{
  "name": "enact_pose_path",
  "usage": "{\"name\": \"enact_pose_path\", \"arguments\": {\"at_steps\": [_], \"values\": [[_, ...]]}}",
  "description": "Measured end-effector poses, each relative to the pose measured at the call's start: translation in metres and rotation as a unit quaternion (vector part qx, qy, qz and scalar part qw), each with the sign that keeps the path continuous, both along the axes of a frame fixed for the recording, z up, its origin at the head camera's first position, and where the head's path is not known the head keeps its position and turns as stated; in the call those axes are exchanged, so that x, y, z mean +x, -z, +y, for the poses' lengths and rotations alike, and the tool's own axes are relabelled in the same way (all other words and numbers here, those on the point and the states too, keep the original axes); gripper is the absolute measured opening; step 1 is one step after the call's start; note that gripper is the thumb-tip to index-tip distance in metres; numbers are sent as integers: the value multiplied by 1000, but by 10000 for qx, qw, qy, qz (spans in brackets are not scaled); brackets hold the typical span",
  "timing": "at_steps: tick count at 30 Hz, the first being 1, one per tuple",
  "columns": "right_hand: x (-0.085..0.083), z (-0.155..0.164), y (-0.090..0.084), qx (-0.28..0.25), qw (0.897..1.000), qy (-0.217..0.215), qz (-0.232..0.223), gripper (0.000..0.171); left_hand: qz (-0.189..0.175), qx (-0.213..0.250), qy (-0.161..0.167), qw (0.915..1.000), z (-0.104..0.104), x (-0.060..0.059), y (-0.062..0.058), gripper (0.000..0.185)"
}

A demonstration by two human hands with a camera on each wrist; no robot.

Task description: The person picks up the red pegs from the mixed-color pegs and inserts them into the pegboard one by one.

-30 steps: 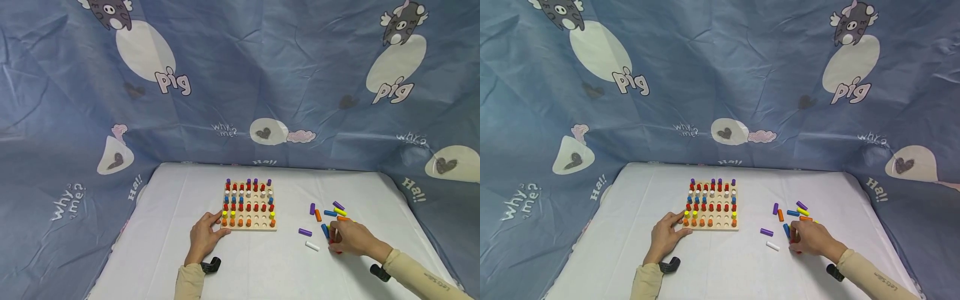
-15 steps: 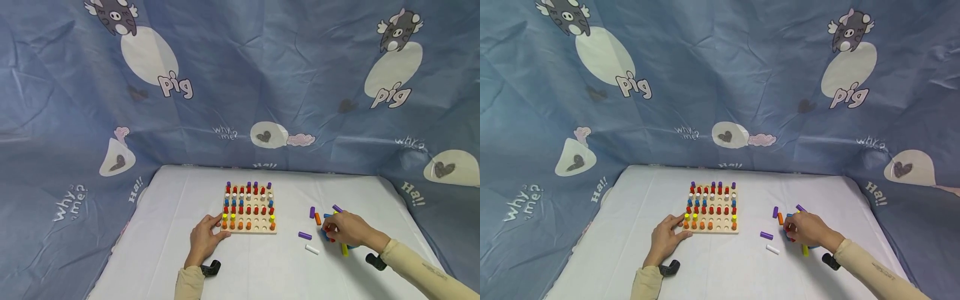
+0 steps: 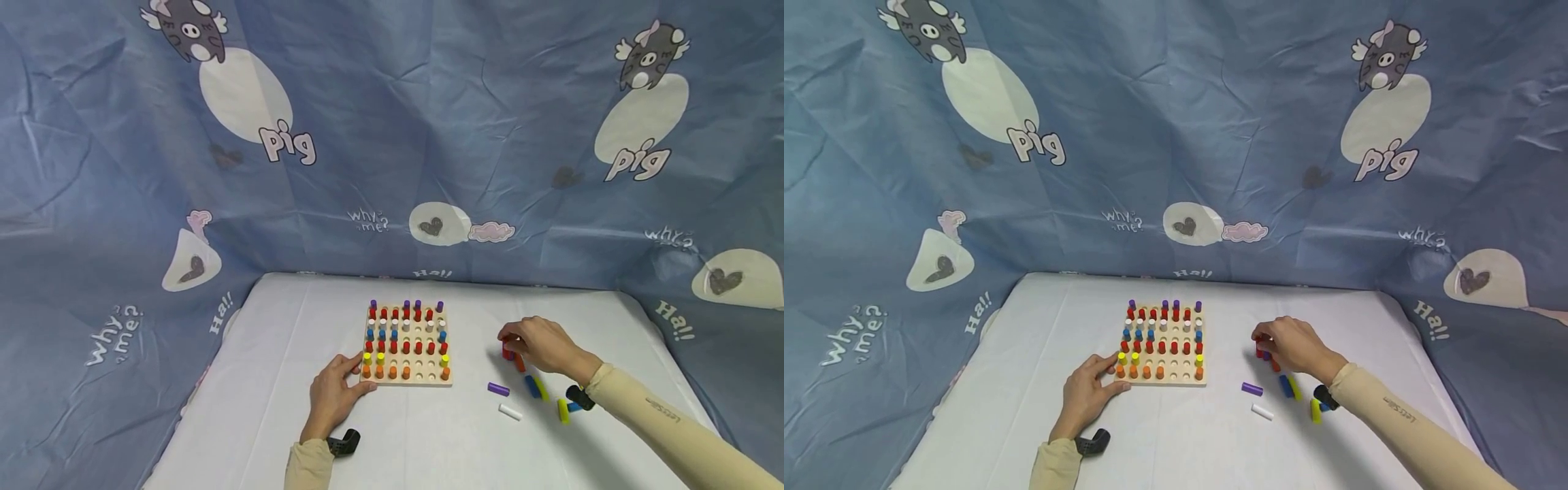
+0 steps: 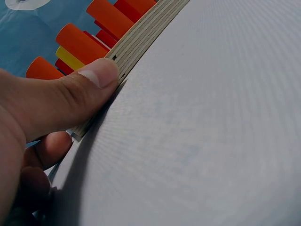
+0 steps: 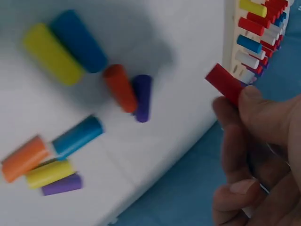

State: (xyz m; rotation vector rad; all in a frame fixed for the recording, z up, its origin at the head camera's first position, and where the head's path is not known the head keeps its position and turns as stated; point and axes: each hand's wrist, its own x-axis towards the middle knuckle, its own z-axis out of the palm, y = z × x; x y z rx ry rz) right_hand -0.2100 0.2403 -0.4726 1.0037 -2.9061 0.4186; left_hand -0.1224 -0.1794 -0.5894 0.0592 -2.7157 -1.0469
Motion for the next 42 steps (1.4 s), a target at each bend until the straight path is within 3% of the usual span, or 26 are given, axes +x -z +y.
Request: {"name": "enact_pose_path", "arguments": {"at_steps": [10,20,42], "values": [[-30,-44,2,-262,9961,3,847,15,-224,8,15,9997,0,-1,-2,72],[-59,-68,13,-175,9907,-222,1330,18,2,18,124,9999,2,-2,-2,72],[-80,-105,35,176,9939,-333,1036,17,-198,119,10,9997,0,0,-2,72]]}}
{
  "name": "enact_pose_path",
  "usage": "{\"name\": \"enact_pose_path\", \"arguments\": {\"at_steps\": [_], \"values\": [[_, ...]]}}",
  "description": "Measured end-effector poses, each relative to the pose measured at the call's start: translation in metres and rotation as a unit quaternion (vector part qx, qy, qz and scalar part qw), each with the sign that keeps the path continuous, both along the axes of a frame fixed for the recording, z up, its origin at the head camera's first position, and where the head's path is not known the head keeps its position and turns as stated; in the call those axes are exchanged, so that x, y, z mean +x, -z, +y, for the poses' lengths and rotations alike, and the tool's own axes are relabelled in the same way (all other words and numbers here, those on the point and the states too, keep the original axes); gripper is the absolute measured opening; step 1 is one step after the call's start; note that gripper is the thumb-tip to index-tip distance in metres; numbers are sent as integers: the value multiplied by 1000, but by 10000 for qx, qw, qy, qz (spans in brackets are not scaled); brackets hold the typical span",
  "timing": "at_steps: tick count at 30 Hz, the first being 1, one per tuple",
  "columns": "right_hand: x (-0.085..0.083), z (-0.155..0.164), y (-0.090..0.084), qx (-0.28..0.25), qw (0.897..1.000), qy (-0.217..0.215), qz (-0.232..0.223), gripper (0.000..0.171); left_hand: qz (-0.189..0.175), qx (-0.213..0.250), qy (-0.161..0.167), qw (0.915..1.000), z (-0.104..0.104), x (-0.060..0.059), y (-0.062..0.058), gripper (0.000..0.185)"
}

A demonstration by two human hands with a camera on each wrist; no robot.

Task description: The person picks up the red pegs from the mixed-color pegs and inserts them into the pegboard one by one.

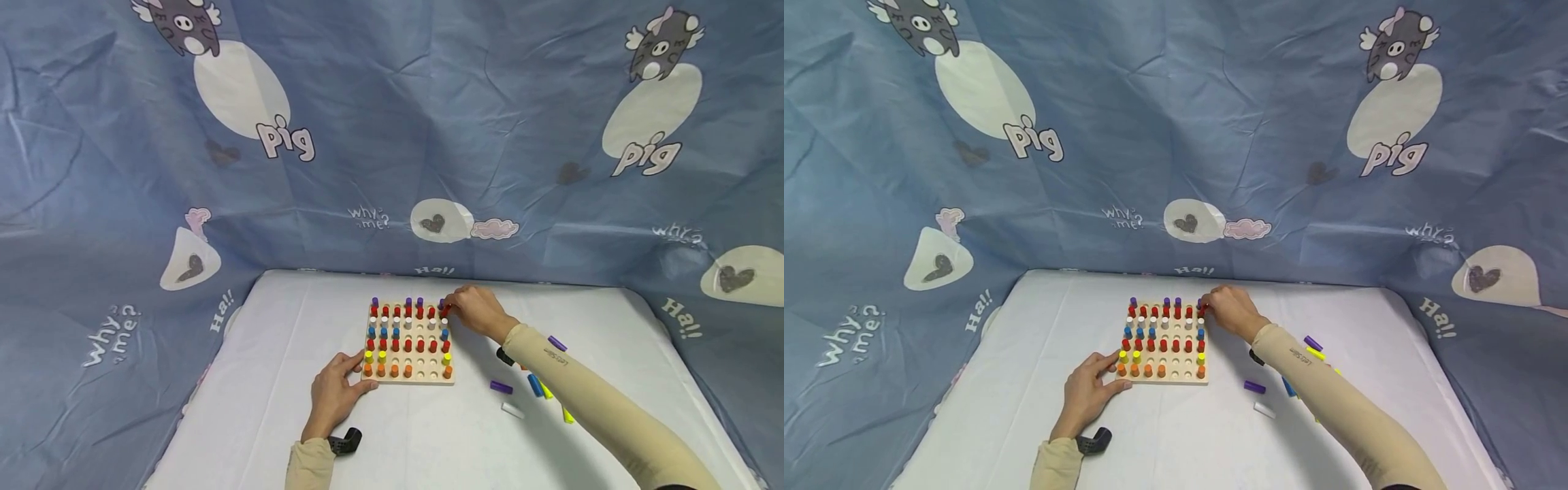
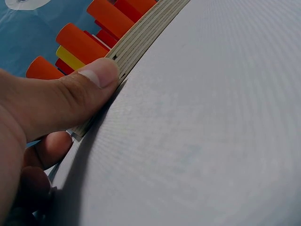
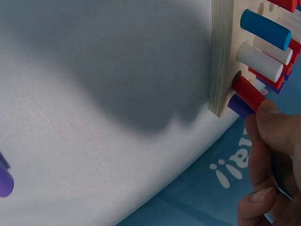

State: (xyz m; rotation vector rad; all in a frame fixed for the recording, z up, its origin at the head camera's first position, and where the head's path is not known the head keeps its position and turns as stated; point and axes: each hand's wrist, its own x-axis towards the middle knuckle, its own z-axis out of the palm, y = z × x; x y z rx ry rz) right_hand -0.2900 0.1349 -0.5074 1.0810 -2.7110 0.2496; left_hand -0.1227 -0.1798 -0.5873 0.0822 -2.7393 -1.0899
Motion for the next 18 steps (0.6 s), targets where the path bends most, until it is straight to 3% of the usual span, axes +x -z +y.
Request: {"name": "enact_pose_path", "arguments": {"at_steps": [18], "values": [[0,-7,-1,331,9994,104,-59,18,4,-25,-12,10000,1,-1,1,73]]}}
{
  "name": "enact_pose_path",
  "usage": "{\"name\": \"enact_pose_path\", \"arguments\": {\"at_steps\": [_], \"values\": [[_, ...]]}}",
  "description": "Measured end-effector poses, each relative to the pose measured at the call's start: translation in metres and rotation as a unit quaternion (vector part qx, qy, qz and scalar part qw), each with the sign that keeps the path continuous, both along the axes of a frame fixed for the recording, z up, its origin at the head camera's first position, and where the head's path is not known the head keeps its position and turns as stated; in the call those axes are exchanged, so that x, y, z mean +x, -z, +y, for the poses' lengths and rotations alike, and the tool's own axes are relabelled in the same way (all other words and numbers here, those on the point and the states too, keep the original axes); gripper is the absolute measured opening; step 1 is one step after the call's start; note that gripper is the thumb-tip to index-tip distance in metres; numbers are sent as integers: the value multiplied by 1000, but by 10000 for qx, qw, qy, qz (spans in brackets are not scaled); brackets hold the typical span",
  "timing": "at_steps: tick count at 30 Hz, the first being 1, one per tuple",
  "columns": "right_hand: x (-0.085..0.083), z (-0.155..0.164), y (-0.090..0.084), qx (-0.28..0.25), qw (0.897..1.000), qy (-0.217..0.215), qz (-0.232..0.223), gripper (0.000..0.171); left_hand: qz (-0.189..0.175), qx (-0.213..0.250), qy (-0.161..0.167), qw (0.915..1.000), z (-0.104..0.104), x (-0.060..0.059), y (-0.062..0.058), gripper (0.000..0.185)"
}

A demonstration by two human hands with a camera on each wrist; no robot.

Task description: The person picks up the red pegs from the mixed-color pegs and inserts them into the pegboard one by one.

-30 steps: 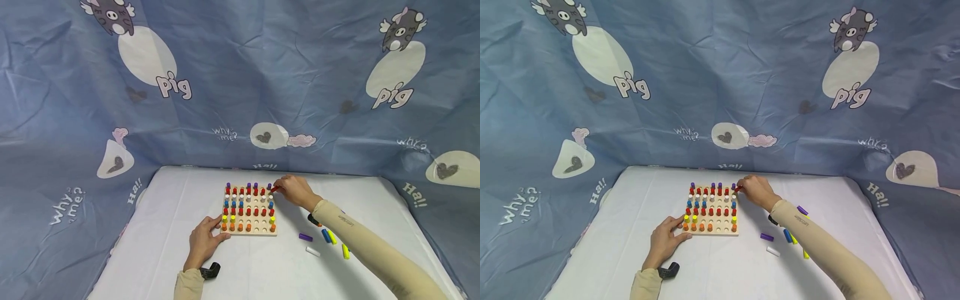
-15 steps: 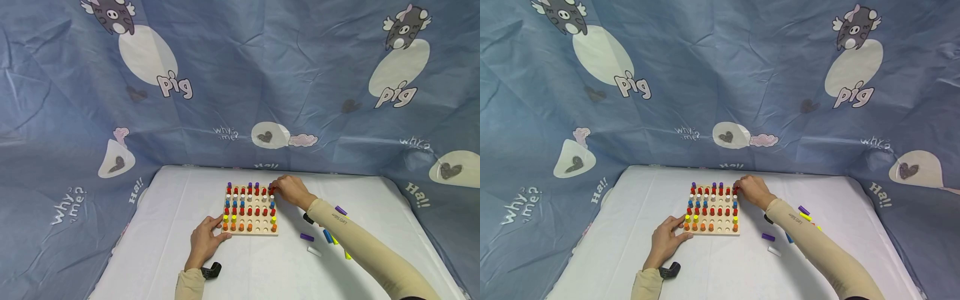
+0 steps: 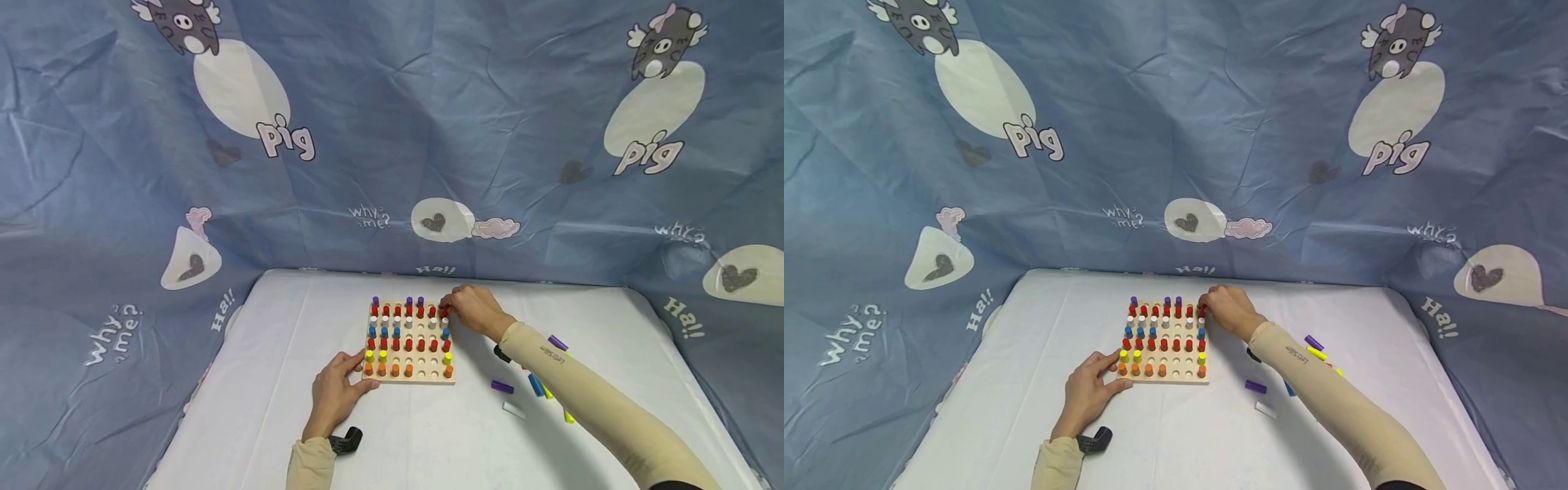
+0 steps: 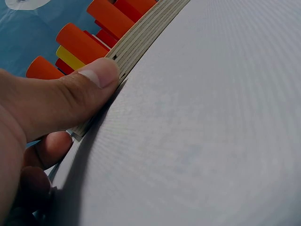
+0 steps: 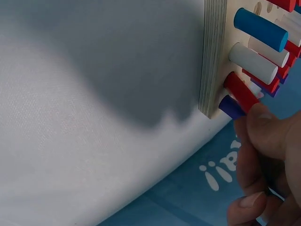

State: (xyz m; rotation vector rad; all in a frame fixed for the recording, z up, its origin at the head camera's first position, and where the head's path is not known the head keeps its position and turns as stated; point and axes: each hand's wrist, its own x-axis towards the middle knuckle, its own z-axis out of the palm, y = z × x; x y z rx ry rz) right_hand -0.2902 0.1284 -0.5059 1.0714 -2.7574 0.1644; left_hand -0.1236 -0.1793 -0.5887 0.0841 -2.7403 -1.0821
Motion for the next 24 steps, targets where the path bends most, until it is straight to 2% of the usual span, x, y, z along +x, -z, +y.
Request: {"name": "enact_pose_path", "arguments": {"at_steps": [5,14,24], "values": [[-1,-1,2,104,9998,-62,142,17,11,23,-13,10000,0,0,0,72],[0,-7,2,224,9997,-21,-37,11,-48,37,-38,10000,1,-1,-2,72],[2,-10,4,240,9997,-68,54,12,-18,12,-16,10000,1,0,-2,72]]}}
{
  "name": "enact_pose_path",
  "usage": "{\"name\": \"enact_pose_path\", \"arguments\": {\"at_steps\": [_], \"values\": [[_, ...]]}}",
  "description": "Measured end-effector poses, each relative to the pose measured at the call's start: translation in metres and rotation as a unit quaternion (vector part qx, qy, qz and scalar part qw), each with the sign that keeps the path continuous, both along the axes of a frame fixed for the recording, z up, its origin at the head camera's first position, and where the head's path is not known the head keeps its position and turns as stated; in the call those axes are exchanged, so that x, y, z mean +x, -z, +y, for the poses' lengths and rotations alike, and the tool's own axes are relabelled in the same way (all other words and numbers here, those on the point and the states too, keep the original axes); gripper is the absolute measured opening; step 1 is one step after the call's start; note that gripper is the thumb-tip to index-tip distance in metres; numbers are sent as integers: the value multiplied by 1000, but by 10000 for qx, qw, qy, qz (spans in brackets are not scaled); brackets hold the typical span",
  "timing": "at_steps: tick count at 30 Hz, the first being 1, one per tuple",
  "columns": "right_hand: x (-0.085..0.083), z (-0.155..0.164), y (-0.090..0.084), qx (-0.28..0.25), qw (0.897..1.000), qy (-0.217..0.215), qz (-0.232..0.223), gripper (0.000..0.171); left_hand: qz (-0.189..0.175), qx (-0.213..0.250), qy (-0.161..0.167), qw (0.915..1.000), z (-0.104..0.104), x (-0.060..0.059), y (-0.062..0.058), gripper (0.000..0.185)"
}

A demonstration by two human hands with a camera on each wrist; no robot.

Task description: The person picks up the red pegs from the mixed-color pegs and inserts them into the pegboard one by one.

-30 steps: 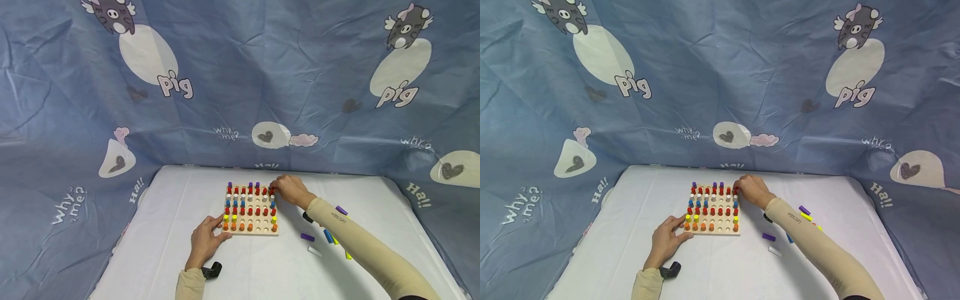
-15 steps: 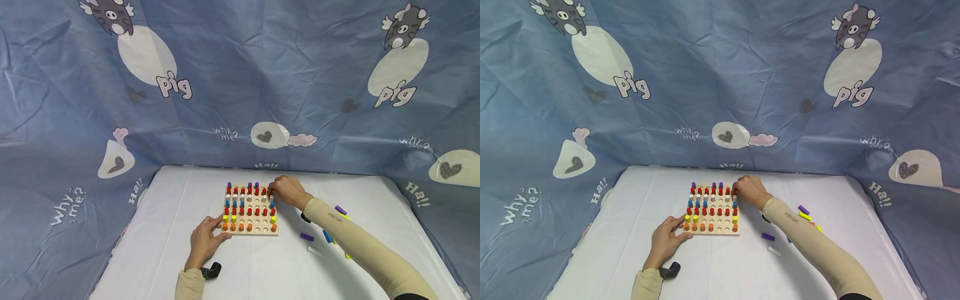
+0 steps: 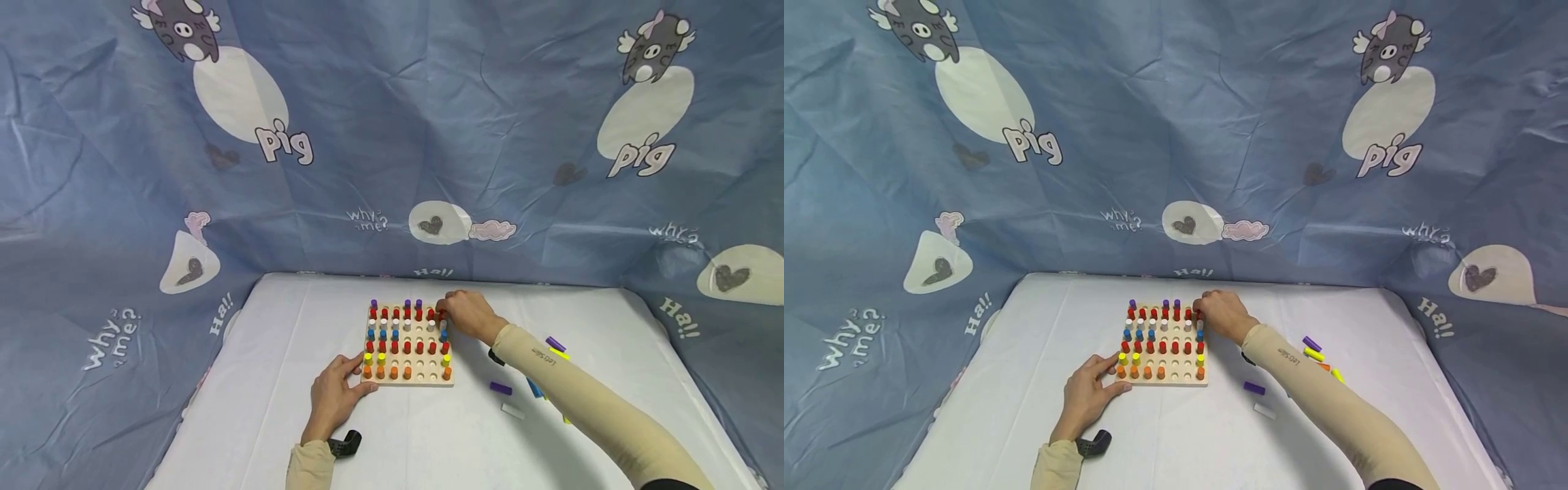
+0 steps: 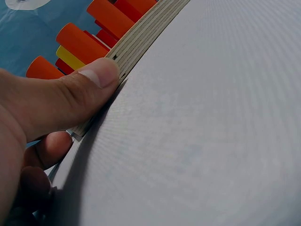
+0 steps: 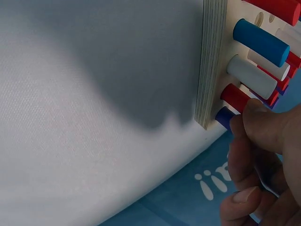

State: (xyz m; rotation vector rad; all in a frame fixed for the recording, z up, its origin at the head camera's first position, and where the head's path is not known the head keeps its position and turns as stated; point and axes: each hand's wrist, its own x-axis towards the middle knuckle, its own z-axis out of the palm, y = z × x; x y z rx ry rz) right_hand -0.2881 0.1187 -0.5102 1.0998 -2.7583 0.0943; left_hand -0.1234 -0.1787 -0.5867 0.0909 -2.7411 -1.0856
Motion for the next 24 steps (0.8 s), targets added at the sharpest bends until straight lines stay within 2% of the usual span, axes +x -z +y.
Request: {"name": "enact_pose_path", "arguments": {"at_steps": [8,12,17,24], "values": [[1,3,-2,150,9999,-54,3,20,52,-28,35,10000,1,-1,2,72],[2,7,-7,-26,9998,-186,74,24,93,-54,61,9999,0,-2,2,72],[5,13,-14,-295,9991,-296,72,19,111,-83,95,9999,-1,-3,2,72],[14,28,-23,-587,9979,-264,58,20,132,-66,86,9999,-3,-2,3,70]]}}
